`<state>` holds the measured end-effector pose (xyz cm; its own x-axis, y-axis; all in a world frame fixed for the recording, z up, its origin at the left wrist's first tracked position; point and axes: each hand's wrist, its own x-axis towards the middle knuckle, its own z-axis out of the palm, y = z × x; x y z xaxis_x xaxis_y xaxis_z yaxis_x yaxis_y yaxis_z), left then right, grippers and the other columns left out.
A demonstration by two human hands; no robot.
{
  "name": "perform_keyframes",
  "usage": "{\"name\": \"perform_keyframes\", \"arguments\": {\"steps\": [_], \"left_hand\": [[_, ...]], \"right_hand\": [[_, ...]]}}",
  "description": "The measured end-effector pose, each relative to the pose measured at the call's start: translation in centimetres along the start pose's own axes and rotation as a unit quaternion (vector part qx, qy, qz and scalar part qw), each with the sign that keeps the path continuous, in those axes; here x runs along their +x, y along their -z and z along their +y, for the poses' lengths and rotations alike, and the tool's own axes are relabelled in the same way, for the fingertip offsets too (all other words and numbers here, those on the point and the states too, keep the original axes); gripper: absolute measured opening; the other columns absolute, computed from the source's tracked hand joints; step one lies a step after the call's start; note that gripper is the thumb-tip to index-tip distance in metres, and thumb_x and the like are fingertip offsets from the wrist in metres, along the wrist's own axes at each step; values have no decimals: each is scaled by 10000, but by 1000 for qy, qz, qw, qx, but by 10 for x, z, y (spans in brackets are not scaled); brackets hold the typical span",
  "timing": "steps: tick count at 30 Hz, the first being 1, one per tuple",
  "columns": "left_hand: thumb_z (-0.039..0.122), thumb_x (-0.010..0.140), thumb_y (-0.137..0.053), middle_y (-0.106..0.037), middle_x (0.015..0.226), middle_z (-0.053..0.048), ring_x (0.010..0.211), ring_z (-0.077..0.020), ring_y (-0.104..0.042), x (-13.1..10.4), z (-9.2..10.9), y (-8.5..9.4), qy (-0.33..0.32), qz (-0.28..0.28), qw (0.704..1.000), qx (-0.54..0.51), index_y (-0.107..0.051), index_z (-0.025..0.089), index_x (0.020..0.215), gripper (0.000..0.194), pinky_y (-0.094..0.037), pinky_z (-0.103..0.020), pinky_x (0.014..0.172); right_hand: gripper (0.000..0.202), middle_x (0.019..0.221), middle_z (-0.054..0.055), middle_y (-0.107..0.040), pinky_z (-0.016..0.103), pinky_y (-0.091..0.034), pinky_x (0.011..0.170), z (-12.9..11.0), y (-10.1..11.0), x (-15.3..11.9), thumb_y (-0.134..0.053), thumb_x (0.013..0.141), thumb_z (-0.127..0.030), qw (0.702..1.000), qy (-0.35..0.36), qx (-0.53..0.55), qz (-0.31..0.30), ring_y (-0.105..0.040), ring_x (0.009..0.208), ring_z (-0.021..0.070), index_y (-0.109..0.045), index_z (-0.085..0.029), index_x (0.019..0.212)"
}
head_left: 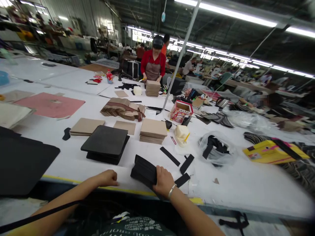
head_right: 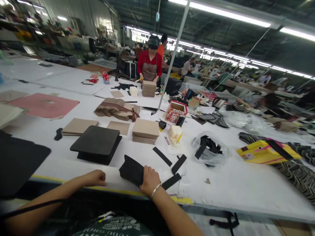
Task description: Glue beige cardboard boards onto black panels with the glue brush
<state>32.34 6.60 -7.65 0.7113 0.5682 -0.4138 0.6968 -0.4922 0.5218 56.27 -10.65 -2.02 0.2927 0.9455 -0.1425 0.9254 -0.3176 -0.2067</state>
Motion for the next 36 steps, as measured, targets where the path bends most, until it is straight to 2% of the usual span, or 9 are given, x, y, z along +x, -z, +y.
{"name": "perform_keyframes", "arguments": {"steps": [3,5,8,11,13,16,19,27,36], "left_hand": [[566,696,-515,-663,855,-83,855,-242,-590,4,28,18,-110,68,990,55,-655,187,854,434,-424,-346,830],[595,676,-548,-541,1214,-138,1154,-291,-445,16,59,21,-239,117,958,109,-522,161,1191,673,-269,-401,1016],[555,611,-636,-321,1407,-167,1310,-332,-215,43,104,11,-366,75,906,198,-275,136,1373,941,-35,-485,1073],[424,615,-670,-350,1388,-171,1287,-314,-269,62,126,-6,-371,16,894,251,-228,141,1387,934,-34,-476,1066],[376,635,-652,-353,1389,-156,1276,-295,-288,68,126,-12,-362,7,895,260,-204,152,1396,910,-43,-447,1069],[368,658,-616,-270,1441,-128,1313,-283,-215,68,119,-13,-375,11,887,269,-155,169,1409,904,-13,-438,1072],[399,671,-606,-203,1472,-97,1334,-286,-158,67,117,-11,-389,18,874,291,-138,209,1413,898,-6,-460,1068],[548,717,-550,-209,1475,-62,1333,-279,-169,75,118,-9,-438,12,838,325,-148,283,1409,843,-29,-477,1058],[494,832,-438,-298,1443,-35,1327,-256,-207,70,110,-15,-475,35,821,314,-188,299,1403,653,-32,-466,1065]], "right_hand": [[735,1028,148,-541,373,-374,771,3,-22,6,-643,569,-285,999,-32,1,20,-505,916,275,-380,-109,1233],[783,1052,153,-535,383,-368,792,1,-27,6,-653,572,-305,999,-34,10,32,-493,943,285,-349,-110,1266],[798,1079,152,-537,398,-367,824,1,-25,4,-674,569,-315,998,-33,34,35,-489,966,291,-361,-113,1275],[812,1109,145,-549,414,-369,877,20,-17,-1,-706,564,-379,990,-4,136,33,-503,997,286,-401,-118,1270],[712,1114,123,-572,397,-393,882,44,-11,-9,-673,623,-430,961,1,274,33,-534,994,254,-460,-143,1238],[432,1002,77,-638,349,-447,815,82,-12,-26,-549,749,-438,883,-58,466,27,-592,891,192,-602,-162,1078],[376,840,47,-658,311,-469,734,105,-25,-38,-539,758,-442,841,-111,529,-10,-596,754,153,-665,-144,951],[324,895,34,-667,288,-435,812,109,-35,-28,-576,755,-417,866,-99,491,-11,-579,841,159,-686,-184,952],[329,750,23,-641,251,-476,658,114,-41,-15,-592,746,-413,839,-85,535,-50,-567,660,115,-681,-158,933]]}}
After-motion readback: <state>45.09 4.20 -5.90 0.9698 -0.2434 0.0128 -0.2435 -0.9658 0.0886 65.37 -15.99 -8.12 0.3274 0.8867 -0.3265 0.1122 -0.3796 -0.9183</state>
